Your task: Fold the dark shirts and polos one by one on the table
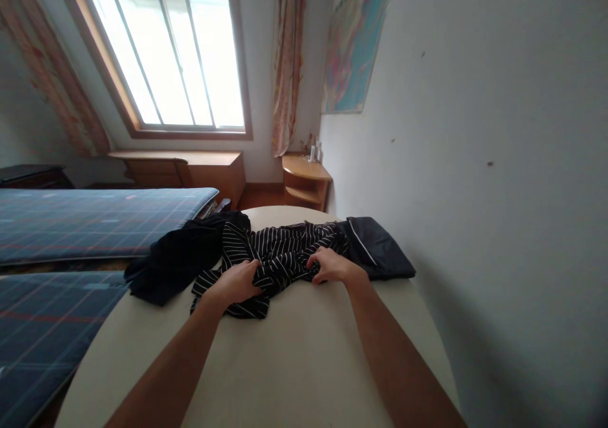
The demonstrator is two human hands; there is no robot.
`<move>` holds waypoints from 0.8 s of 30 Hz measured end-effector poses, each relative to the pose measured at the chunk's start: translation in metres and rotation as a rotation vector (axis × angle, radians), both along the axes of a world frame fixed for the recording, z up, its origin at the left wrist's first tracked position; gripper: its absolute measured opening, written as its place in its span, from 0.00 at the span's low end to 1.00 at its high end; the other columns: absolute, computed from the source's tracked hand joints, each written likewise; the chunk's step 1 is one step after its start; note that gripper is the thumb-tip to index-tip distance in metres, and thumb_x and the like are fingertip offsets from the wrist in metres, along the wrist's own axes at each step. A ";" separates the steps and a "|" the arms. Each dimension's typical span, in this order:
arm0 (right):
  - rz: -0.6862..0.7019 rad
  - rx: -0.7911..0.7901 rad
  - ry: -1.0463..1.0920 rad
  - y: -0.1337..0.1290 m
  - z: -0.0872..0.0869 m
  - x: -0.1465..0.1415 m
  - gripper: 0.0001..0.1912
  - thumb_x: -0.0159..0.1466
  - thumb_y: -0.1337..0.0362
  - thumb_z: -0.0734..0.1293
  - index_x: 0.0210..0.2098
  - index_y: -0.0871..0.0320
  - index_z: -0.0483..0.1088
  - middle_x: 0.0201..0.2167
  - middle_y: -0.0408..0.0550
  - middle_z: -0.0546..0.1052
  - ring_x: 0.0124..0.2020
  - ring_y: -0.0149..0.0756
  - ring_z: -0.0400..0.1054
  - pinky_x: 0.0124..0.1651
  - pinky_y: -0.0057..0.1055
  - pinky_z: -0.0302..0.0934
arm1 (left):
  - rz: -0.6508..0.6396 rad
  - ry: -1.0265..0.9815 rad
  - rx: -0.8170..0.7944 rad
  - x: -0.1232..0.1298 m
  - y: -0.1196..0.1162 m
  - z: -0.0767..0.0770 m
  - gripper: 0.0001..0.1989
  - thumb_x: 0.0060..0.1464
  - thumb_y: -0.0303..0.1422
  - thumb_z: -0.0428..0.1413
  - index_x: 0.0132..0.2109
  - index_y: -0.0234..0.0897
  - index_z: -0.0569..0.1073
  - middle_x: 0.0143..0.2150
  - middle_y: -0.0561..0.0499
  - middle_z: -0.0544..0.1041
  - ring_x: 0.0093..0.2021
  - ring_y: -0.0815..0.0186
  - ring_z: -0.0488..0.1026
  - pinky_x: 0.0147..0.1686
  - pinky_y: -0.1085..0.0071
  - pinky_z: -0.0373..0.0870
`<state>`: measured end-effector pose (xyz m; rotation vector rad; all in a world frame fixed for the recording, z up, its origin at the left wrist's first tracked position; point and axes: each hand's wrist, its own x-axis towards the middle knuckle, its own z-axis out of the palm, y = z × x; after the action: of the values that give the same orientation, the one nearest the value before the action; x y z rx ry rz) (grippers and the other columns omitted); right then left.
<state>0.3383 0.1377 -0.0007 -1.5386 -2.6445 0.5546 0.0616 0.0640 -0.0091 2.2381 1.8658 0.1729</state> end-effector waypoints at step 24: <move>-0.564 0.339 0.114 0.007 0.026 0.045 0.11 0.58 0.58 0.71 0.38 0.56 0.75 0.39 0.55 0.78 0.43 0.46 0.72 0.46 0.38 0.64 | 0.354 0.091 -0.007 -0.010 0.001 0.023 0.22 0.55 0.43 0.57 0.54 0.39 0.72 0.52 0.39 0.76 0.51 0.47 0.74 0.47 0.56 0.72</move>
<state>0.3830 0.1444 0.0252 -1.9348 -1.9498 0.1406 0.0520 0.0651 0.0144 1.9226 2.2948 0.1225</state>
